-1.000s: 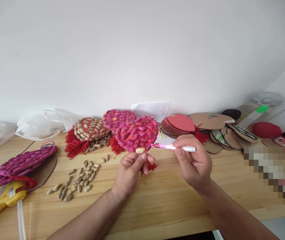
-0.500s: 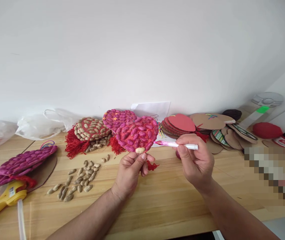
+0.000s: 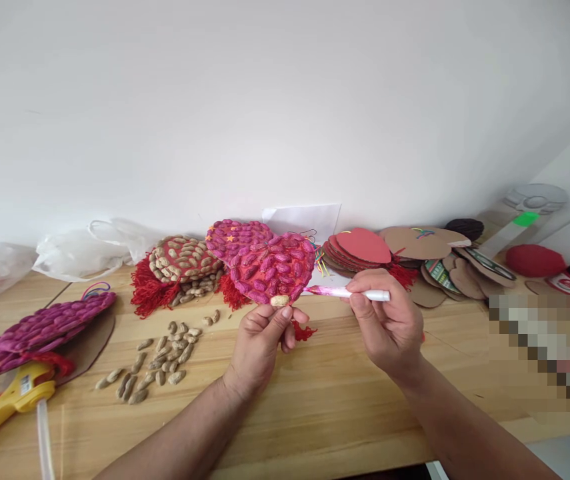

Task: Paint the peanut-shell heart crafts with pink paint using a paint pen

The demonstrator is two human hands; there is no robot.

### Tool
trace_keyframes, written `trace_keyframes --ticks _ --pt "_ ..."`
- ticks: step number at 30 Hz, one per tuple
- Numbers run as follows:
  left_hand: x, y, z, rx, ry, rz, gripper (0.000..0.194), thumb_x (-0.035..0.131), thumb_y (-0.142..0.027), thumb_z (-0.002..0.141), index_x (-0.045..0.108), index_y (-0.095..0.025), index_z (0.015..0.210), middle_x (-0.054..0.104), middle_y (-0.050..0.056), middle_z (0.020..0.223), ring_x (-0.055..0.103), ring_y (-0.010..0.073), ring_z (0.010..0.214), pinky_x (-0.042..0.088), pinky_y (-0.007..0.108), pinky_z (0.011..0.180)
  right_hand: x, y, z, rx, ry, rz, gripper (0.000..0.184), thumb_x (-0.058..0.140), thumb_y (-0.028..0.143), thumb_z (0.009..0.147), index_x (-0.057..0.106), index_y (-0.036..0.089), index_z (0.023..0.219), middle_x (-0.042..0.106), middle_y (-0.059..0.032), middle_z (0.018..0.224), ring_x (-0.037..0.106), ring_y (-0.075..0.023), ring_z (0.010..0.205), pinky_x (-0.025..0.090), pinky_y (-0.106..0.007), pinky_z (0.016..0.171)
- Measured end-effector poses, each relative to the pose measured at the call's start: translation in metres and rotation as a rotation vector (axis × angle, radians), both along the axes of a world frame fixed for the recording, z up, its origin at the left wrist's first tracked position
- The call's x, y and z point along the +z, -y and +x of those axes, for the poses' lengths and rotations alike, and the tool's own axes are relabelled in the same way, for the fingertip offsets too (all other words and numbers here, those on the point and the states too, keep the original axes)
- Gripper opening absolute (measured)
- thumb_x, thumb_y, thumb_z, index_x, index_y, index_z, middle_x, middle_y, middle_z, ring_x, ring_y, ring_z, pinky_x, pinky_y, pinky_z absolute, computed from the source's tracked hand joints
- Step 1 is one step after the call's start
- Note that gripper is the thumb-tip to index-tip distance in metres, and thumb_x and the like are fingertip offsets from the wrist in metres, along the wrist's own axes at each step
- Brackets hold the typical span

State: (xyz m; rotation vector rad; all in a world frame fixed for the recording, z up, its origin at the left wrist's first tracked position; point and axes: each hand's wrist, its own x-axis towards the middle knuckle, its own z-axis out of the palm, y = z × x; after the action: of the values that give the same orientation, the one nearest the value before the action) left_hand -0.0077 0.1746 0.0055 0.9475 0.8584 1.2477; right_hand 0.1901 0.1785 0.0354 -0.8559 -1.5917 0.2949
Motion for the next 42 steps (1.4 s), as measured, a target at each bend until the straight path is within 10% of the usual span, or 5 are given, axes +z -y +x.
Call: trace_keyframes --ticks 18,30,42 --pt "0.005 0.003 0.001 0.007 0.045 -0.027 0.032 0.080 -0.045 0.081 0.078 -0.013 0.076 0.064 0.001 0.054 0.042 0.0064 0.044 0.033 0.021 0.044 -0.001 0.002 0.001 0.002 0.046 0.041 0.012 0.062 0.020 0.094 0.066 0.025 0.104 0.063 -0.0066 0.097 0.061 -0.0234 0.094 0.049 -0.042 0.083" --pt "-0.001 0.000 -0.004 0.012 -0.031 -0.019 0.028 0.082 -0.043 0.081 0.080 -0.016 0.081 0.064 0.000 0.056 0.047 0.0072 0.050 0.036 0.018 0.046 0.032 0.004 0.045 -0.485 0.094 0.130 0.006 0.063 0.027 0.095 0.066 0.022 0.095 0.067 -0.0033 0.087 0.063 -0.0202 0.083 0.048 -0.037 0.079" --pt "-0.007 0.003 -0.009 0.101 -0.300 0.109 0.029 0.083 -0.049 0.078 0.081 -0.020 0.081 0.082 0.007 0.091 0.070 0.0203 0.083 0.058 0.030 0.079 0.032 0.002 0.053 -0.592 0.460 -0.268 0.010 0.065 0.029 0.090 0.067 0.023 0.082 0.074 -0.0012 0.084 0.060 -0.0235 0.093 0.034 -0.039 0.085"
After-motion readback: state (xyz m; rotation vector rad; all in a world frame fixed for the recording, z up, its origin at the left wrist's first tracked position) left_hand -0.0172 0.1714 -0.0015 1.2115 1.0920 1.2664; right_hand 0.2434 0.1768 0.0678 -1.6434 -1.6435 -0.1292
